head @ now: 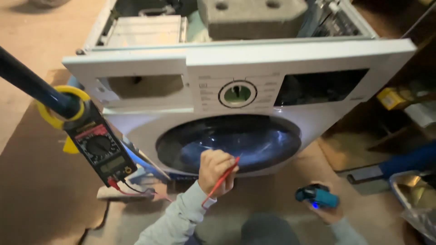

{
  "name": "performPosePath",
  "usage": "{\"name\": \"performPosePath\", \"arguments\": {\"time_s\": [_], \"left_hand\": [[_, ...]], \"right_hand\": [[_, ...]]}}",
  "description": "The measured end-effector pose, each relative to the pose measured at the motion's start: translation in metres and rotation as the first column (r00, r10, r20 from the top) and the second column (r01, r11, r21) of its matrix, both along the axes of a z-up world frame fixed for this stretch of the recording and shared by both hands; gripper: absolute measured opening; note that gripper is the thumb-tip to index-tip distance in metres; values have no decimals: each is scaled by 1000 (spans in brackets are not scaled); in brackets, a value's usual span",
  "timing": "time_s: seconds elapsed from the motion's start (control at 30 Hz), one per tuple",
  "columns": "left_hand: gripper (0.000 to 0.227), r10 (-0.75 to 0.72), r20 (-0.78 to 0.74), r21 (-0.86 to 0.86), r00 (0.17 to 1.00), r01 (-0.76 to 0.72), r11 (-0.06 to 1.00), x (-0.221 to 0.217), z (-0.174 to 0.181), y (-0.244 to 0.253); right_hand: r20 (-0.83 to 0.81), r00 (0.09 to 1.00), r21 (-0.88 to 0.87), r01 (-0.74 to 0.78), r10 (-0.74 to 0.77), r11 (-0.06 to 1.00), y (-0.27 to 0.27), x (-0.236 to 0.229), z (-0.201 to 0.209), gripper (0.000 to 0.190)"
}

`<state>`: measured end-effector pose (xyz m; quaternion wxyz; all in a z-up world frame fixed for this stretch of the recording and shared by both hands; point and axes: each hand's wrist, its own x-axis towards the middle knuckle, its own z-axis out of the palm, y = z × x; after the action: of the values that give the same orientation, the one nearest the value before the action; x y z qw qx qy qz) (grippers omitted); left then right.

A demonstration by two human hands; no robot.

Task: The person uses a multimeter and a flashlight to test the electrical continuity of the cycle selector knob on a washing machine. They rotate the knob to different settings while touching the internal contacts with the multimeter probes.

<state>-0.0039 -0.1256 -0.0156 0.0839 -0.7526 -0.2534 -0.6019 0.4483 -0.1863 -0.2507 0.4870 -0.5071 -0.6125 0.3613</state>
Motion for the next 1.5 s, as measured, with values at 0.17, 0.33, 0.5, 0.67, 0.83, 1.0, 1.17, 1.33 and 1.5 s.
{"name": "performPosePath", "arguments": {"time_s": [0.17, 0.33, 0.5, 0.67, 0.83, 1.0, 1.17, 1.33, 1.5], "left_hand": [[41, -30, -29, 20, 999, 31, 999, -8, 13, -6], [40, -37, -9, 14, 999, 37, 999, -9, 24, -19], [36, -139, 9, 83, 990, 138, 987, -8, 34, -31], [33, -178, 33, 51, 983, 176, 983, -20, 24, -26], [33, -135, 82, 24, 987, 134, 991, -31, 14, -12], [40, -131, 23, -3, 991, 131, 991, -36, 11, 0], [40, -157, 35, -50, 987, 159, 986, -36, 11, 6], [41, -196, 2, -97, 981, 195, 976, -34, 7, 12], [40, -172, 8, -103, 985, 172, 980, -32, 0, 24]], "right_hand": [[337, 936, 445, -62, -103, 893, 18, -82, 253, 70], [376, 924, 584, -181, -66, 792, 0, -156, 310, 73], [258, 958, 428, 2, -124, 904, -14, -225, 322, 68], [18, 997, 141, -82, 80, 987, 11, -236, 286, 75], [-511, 803, -156, -438, 307, 885, 23, -247, 267, 65], [-260, 948, 31, -183, 184, 983, 20, -259, 240, 87], [39, 995, 355, -103, 95, 929, 29, -266, 240, 100], [145, 989, 527, -82, 6, 846, 48, -276, 248, 101], [86, 992, 515, -126, 95, 848, 66, -283, 247, 96]]}}
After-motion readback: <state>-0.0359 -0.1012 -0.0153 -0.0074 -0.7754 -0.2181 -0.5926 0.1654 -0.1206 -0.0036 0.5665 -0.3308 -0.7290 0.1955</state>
